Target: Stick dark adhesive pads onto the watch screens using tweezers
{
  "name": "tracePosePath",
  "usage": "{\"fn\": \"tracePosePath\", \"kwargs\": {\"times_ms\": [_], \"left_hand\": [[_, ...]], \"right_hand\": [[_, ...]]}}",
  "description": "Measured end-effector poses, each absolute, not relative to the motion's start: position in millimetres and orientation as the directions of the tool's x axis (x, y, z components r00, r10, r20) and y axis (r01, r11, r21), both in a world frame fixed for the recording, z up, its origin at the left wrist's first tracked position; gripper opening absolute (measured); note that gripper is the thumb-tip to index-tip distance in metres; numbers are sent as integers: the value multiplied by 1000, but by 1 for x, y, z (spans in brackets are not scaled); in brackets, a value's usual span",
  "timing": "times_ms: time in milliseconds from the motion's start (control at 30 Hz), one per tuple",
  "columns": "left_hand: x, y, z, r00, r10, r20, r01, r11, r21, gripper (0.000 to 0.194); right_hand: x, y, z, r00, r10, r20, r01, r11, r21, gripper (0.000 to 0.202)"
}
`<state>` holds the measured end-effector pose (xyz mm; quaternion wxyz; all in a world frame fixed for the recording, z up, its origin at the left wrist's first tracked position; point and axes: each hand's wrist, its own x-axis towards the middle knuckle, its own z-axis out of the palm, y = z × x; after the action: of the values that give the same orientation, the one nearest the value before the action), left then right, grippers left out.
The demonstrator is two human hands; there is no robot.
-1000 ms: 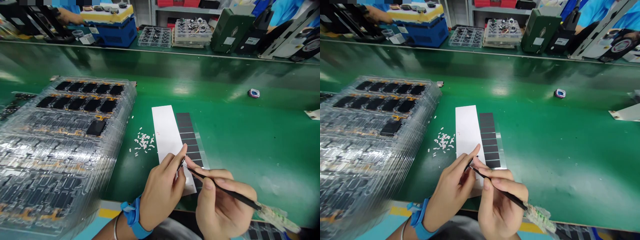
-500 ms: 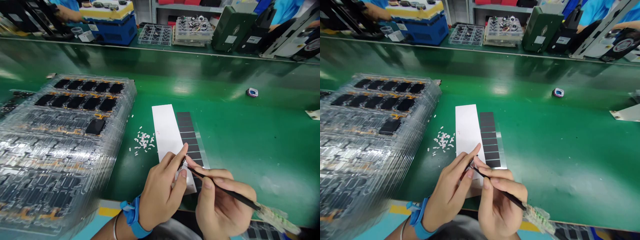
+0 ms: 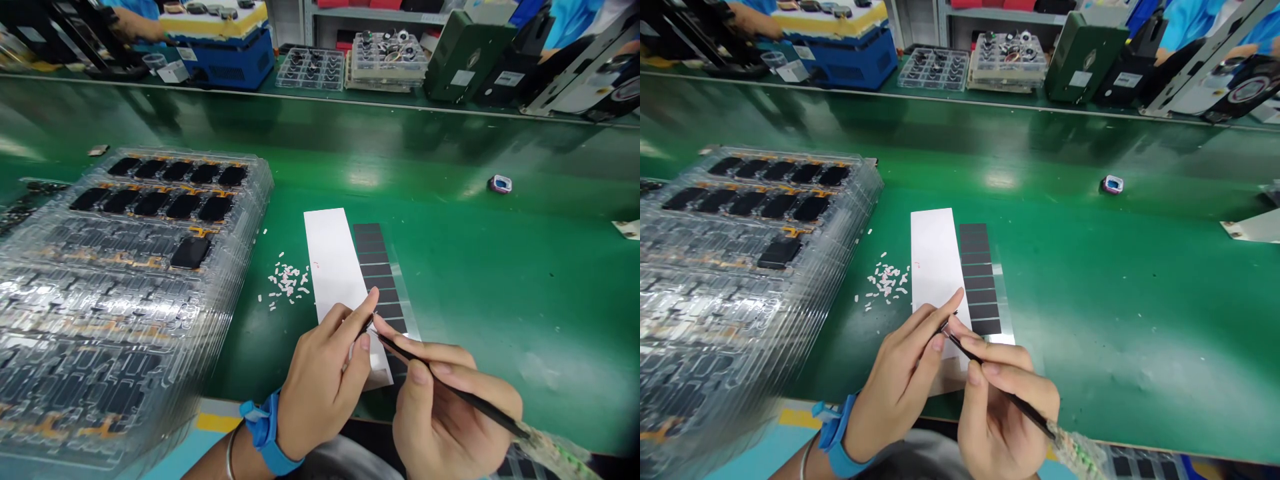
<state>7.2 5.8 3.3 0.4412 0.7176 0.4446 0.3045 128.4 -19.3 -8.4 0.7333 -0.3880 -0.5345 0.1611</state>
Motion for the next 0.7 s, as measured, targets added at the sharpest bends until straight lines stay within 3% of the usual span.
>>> {"fn": "tracePosePath", "kwargs": {"times_ms": [700], "left_hand": [[6, 6, 3, 419, 907, 44, 372, -215, 903, 48]], "right_hand": [[128, -19, -7, 381, 636, 672, 227, 640, -734, 36]]}}
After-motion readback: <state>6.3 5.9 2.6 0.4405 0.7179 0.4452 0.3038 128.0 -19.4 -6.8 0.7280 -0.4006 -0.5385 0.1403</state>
